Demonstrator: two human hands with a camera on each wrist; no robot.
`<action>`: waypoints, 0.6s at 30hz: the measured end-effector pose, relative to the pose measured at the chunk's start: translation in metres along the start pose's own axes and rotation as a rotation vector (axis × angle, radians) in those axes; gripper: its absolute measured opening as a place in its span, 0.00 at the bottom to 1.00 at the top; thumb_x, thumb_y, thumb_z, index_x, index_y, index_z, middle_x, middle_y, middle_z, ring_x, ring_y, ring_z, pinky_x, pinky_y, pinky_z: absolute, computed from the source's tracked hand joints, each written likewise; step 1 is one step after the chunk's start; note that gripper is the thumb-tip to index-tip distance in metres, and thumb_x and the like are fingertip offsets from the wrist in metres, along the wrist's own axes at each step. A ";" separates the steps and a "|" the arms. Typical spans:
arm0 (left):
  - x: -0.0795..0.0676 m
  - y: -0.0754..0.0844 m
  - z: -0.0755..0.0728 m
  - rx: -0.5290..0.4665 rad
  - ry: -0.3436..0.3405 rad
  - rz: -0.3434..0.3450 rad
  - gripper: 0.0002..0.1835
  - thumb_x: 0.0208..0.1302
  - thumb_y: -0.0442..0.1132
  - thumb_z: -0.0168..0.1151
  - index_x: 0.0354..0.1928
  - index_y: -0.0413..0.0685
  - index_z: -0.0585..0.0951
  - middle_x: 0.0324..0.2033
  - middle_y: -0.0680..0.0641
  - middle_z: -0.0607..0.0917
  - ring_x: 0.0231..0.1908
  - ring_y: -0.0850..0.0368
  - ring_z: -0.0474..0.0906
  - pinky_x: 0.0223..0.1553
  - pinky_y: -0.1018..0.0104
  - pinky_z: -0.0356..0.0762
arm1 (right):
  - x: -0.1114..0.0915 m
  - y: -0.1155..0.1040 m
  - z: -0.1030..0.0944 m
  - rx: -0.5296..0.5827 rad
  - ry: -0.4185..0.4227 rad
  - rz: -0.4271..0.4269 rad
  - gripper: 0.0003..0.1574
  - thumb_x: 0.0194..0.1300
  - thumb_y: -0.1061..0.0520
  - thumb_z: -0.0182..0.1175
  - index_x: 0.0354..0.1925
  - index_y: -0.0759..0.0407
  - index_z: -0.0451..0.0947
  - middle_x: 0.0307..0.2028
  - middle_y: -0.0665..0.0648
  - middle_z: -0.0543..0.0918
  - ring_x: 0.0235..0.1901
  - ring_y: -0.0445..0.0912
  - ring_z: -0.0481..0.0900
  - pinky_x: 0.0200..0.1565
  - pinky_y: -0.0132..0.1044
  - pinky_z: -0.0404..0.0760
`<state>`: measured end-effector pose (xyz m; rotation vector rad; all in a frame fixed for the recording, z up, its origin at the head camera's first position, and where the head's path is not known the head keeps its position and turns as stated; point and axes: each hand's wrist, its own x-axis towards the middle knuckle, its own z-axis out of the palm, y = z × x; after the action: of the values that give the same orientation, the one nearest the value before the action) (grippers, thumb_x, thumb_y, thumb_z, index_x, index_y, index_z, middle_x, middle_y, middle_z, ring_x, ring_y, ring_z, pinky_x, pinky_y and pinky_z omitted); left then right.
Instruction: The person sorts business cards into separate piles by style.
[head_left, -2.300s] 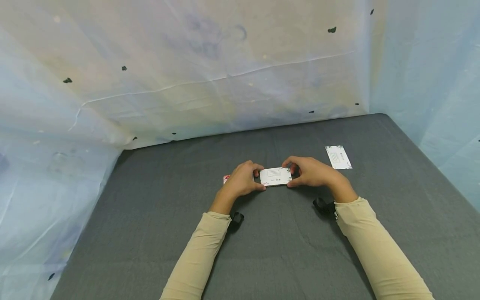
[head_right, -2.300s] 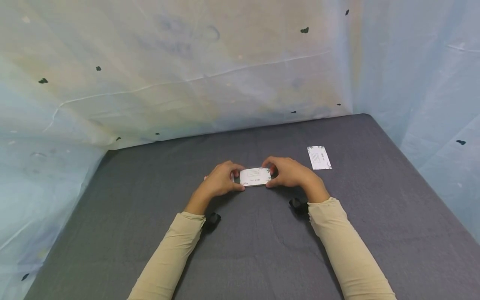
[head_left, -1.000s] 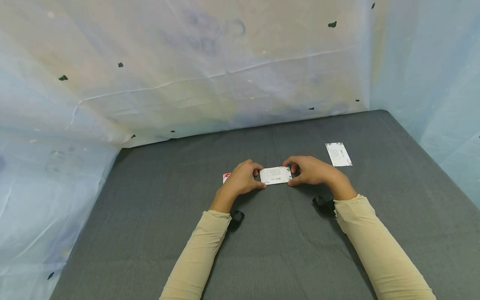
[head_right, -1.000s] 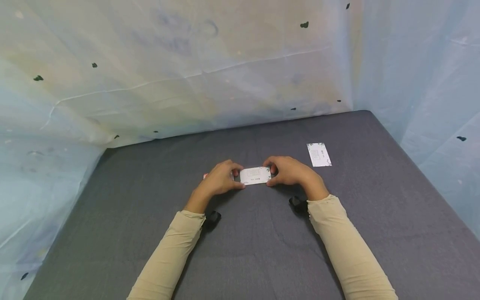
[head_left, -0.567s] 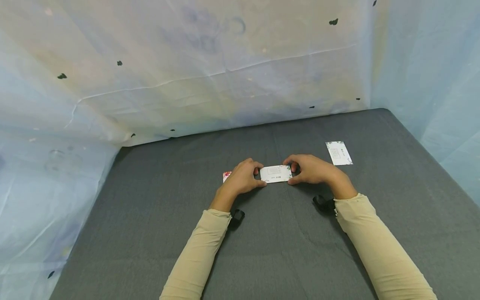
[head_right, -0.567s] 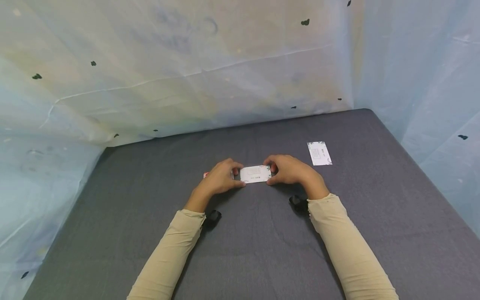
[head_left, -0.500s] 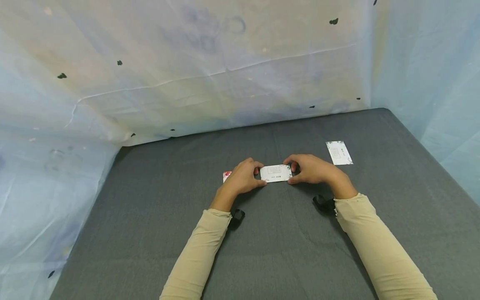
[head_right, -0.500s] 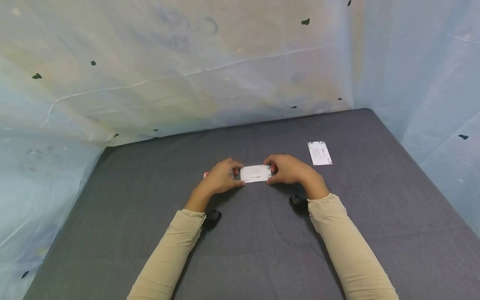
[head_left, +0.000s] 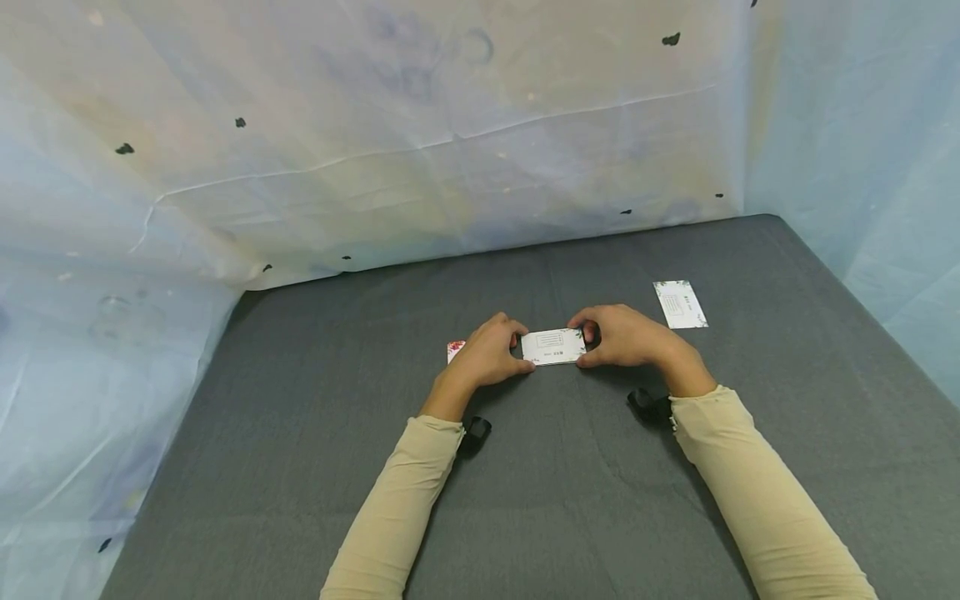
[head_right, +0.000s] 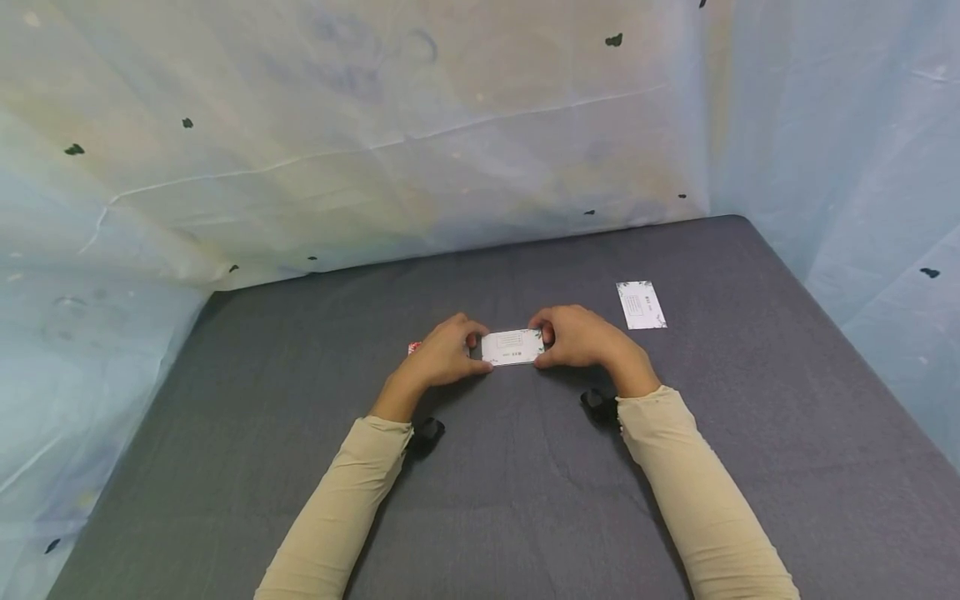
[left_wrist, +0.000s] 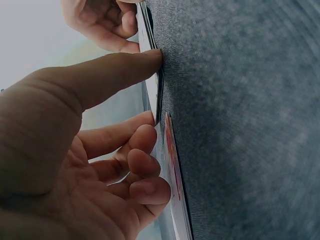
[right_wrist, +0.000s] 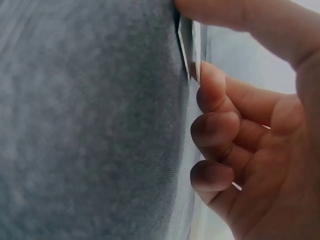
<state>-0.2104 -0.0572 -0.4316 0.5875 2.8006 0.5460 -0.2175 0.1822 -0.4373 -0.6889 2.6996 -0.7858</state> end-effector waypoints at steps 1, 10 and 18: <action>0.000 0.000 0.000 -0.001 0.001 0.000 0.29 0.57 0.47 0.74 0.60 0.48 0.80 0.41 0.48 0.76 0.36 0.57 0.70 0.40 0.66 0.67 | 0.000 0.000 0.000 -0.003 -0.001 0.000 0.33 0.53 0.52 0.75 0.56 0.60 0.79 0.33 0.52 0.77 0.30 0.43 0.69 0.37 0.38 0.67; -0.002 0.000 -0.001 0.007 -0.001 0.008 0.32 0.58 0.48 0.74 0.64 0.49 0.78 0.42 0.47 0.76 0.37 0.56 0.69 0.40 0.65 0.67 | -0.001 -0.002 -0.001 -0.019 -0.027 -0.003 0.35 0.53 0.51 0.76 0.57 0.60 0.78 0.36 0.53 0.78 0.33 0.44 0.71 0.38 0.39 0.69; -0.004 0.000 -0.002 0.025 -0.003 0.004 0.31 0.59 0.48 0.73 0.64 0.49 0.78 0.42 0.47 0.76 0.37 0.56 0.69 0.40 0.65 0.67 | 0.002 -0.006 0.001 -0.045 0.014 -0.026 0.32 0.52 0.52 0.74 0.55 0.61 0.80 0.34 0.52 0.79 0.30 0.44 0.71 0.36 0.38 0.68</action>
<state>-0.2078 -0.0593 -0.4294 0.5989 2.8075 0.5108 -0.2172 0.1766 -0.4351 -0.7324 2.7342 -0.7405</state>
